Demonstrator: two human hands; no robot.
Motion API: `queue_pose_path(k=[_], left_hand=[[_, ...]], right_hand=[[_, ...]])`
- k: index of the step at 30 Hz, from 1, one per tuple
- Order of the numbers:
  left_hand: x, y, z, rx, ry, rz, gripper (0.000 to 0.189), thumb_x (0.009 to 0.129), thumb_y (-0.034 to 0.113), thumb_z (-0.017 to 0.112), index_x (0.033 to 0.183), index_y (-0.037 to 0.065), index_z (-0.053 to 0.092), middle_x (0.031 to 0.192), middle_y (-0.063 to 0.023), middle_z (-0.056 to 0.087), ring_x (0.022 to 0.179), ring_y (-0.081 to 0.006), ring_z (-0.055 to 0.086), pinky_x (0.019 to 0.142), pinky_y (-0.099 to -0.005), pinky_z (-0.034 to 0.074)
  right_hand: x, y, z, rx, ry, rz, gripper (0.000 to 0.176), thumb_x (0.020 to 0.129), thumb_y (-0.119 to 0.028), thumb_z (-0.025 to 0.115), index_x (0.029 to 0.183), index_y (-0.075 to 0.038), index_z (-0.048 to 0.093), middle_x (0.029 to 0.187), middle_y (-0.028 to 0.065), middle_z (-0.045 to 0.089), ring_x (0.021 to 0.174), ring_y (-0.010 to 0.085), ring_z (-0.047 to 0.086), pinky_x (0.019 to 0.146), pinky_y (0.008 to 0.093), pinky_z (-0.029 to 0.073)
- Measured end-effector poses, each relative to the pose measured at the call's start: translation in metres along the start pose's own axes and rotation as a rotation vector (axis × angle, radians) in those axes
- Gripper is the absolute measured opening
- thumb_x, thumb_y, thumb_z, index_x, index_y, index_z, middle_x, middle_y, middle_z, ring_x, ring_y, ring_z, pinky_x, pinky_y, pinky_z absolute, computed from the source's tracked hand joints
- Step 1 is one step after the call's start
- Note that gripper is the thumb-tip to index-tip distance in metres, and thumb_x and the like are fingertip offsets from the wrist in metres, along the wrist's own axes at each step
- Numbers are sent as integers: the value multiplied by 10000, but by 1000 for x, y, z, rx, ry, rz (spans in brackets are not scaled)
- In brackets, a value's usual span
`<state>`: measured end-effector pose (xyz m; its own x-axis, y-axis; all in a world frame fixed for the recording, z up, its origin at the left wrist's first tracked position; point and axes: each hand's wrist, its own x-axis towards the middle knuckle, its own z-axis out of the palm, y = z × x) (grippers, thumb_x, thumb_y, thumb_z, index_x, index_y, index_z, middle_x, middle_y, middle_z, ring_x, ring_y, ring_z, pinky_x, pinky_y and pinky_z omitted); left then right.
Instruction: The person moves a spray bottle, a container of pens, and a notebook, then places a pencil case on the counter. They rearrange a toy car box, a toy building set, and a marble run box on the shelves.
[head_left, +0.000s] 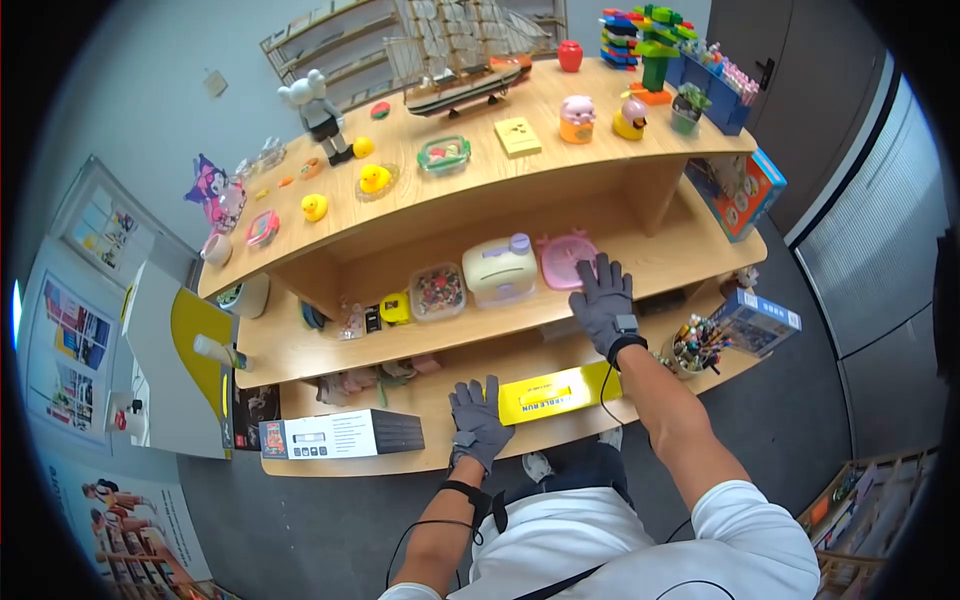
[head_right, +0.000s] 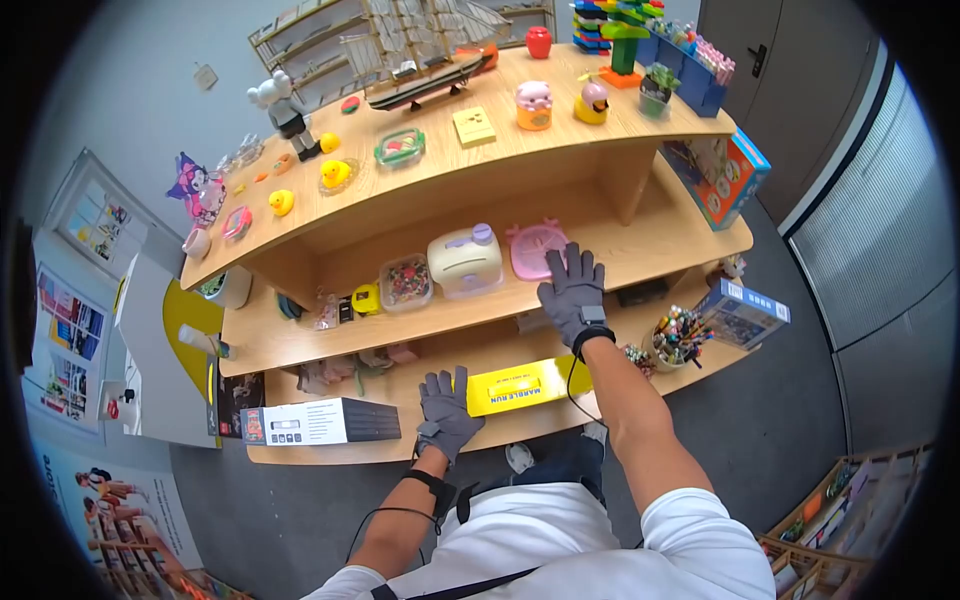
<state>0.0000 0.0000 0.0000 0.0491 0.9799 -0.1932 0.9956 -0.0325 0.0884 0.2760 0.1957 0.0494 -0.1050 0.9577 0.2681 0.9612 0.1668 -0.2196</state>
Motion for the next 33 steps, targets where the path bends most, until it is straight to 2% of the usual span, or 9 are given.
queue_pose_path(k=[2, 3, 6, 18, 26, 28, 29, 31, 33], left_hand=[[0, 23, 9, -34, -44, 11, 1048, 783, 521, 760, 1661, 139, 334, 1596, -267, 417, 1483, -521, 324, 1230, -676, 216], [1, -48, -31, 97, -46, -9, 1037, 791, 525, 745, 1658, 129, 339, 1588, -280, 418, 1480, -524, 327, 1229, -674, 217], [9, 1, -12, 10, 33, 48, 981, 796, 485, 746, 1624, 106, 381, 1564, -278, 431, 1450, -525, 358, 1213, -668, 247], [-28, -19, 72, 13, 366, -9, 897, 856, 401, 706, 1641, 127, 370, 1683, -235, 325, 1547, -515, 261, 1256, -666, 176], [-170, -19, 83, -132, 286, -186, 871, 871, 377, 695, 1633, 109, 369, 1673, -239, 342, 1532, -468, 333, 1267, -587, 234], [-225, -9, 72, -258, 114, -387, 743, 880, 309, 676, 1558, 94, 458, 1522, -269, 524, 1442, -429, 474, 1224, -535, 341], [-248, -8, 94, -492, -325, -616, 631, 918, 336, 665, 1482, 76, 553, 1397, -271, 640, 1328, -421, 595, 1141, -497, 449], [-328, -11, 183, -613, -290, -732, 530, 984, 446, 602, 1333, 64, 718, 1407, -199, 673, 1273, -413, 642, 1095, -496, 486], [-414, 1, 229, -853, -285, -882, 610, 974, 536, 613, 1322, 48, 728, 1399, -213, 681, 1318, -402, 614, 1110, -490, 461]], right_hand=[[-8, 22, -4, -44, 65, -45, 708, 895, -447, 616, 1541, -176, 513, 1626, 225, 402, 1448, 487, 396, 1166, 673, 298], [3, -45, 14, 68, 151, -28, 700, 883, -435, 625, 1524, -172, 531, 1595, 219, 438, 1411, 480, 432, 1135, 670, 333], [0, 0, 4, -62, 71, -23, 687, 924, -417, 607, 1566, -202, 488, 1642, 251, 382, 1468, 503, 378, 1173, 683, 305], [2, 7, 13, -165, 94, -133, 680, 964, -422, 556, 1583, -158, 457, 1626, 241, 400, 1431, 456, 423, 1134, 634, 351], [-2, 0, 3, -146, 49, -147, 674, 988, -428, 513, 1596, -150, 427, 1620, 240, 394, 1410, 452, 435, 1117, 612, 366], [-1, 2, -1, -124, 48, -155, 696, 984, -448, 519, 1605, -150, 416, 1593, 249, 423, 1392, 461, 454, 1104, 624, 375], [2, 2, -2, -117, 44, -173, 696, 984, -448, 519, 1605, -150, 416, 1593, 249, 423, 1392, 461, 454, 1104, 624, 375], [5, 1, -1, -94, 63, -163, 675, 981, -453, 506, 1578, -145, 443, 1593, 239, 415, 1377, 446, 455, 1093, 617, 378], [-7, 2, 1, -77, 44, -151, 665, 979, -456, 499, 1565, -143, 456, 1594, 234, 411, 1370, 438, 455, 1087, 613, 380]])
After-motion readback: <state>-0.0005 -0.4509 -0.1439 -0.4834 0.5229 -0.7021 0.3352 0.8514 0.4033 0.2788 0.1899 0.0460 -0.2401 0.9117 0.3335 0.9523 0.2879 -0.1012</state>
